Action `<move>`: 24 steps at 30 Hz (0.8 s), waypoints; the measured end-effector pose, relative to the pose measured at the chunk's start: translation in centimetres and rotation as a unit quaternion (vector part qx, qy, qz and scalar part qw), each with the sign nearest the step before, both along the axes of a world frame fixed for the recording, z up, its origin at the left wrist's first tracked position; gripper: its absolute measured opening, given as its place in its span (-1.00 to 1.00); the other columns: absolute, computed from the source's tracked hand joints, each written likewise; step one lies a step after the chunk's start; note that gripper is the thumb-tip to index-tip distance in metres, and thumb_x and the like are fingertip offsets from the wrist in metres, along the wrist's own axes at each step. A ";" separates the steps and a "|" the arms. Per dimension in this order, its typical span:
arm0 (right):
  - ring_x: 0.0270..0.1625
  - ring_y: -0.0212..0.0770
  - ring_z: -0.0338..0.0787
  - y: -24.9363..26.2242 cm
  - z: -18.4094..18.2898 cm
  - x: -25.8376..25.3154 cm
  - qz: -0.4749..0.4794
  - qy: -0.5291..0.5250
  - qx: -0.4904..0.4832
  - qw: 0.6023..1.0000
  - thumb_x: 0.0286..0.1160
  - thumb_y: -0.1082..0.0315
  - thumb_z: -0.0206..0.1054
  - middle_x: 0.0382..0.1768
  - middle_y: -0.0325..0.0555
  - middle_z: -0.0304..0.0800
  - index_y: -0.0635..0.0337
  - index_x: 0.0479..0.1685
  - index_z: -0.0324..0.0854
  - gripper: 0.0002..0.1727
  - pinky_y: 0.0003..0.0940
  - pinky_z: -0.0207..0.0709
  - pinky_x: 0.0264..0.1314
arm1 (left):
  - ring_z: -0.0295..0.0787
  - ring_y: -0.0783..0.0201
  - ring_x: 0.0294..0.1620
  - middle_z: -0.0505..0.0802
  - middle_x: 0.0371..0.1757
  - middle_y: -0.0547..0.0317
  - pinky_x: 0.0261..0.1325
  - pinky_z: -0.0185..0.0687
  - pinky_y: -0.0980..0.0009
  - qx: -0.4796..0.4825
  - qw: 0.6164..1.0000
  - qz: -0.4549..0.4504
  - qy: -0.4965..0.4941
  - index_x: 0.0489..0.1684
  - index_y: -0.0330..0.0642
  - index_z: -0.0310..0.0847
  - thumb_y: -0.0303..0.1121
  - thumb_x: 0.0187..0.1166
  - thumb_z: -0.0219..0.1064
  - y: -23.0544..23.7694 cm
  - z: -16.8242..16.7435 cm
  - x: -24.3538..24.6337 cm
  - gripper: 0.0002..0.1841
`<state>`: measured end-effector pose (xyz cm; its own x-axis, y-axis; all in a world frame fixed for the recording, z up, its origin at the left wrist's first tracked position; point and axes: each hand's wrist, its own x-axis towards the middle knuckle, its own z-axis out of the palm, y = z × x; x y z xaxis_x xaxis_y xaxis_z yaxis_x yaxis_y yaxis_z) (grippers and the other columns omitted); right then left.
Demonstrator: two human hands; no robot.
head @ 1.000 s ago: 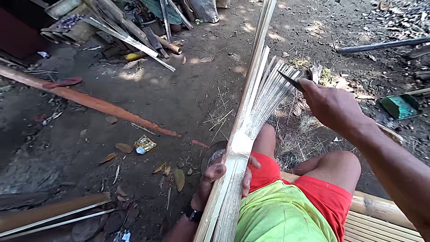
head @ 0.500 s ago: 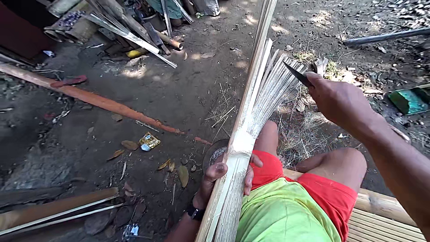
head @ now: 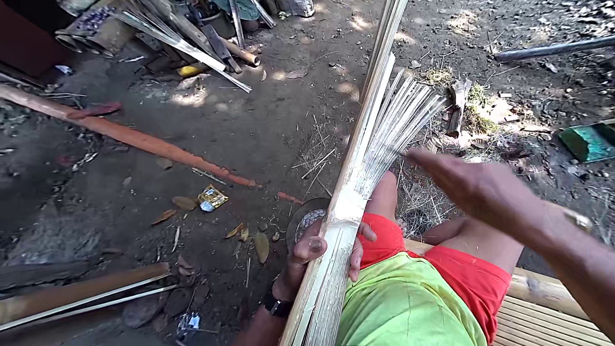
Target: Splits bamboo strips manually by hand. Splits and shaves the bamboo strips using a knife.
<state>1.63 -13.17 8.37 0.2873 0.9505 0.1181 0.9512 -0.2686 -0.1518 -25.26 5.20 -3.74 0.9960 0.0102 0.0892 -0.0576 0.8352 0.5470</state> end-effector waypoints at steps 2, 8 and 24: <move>-0.51 0.23 0.78 1.0 0.9 2.6 -0.071 -0.017 0.006 0.997 0.83 0.29 0.06 -0.29 0.10 0.80 -0.16 0.67 0.37 -0.53 0.27 0.56 -0.60 | 0.77 -0.13 -0.28 0.68 0.18 -0.46 -0.24 0.76 0.05 -0.004 1.000 -0.006 -0.001 0.43 -0.37 0.42 0.19 0.32 0.44 0.0 0.0 -0.1 -0.15; -0.40 0.33 0.79 2.9 -0.4 4.0 -0.110 -0.038 -0.027 0.993 0.83 0.30 0.02 -0.25 0.21 0.78 -0.02 0.65 0.35 -0.55 0.32 0.57 -0.50 | 0.77 -0.10 -0.29 0.68 0.17 -0.44 -0.26 0.76 0.07 0.003 1.000 -0.006 0.001 0.41 -0.37 0.44 0.19 0.31 0.44 0.0 0.2 0.1 -0.16; -0.58 0.00 0.72 -1.8 -3.4 -3.3 -0.015 0.051 -0.029 0.998 0.77 0.28 0.12 -0.29 -0.04 0.74 -0.13 0.70 0.32 -0.48 0.02 0.58 -0.66 | 0.80 -0.07 -0.27 0.74 0.11 -0.39 -0.18 0.79 0.07 0.007 1.000 0.002 0.007 0.38 -0.36 0.50 0.18 0.34 0.44 0.1 0.7 -0.1 -0.20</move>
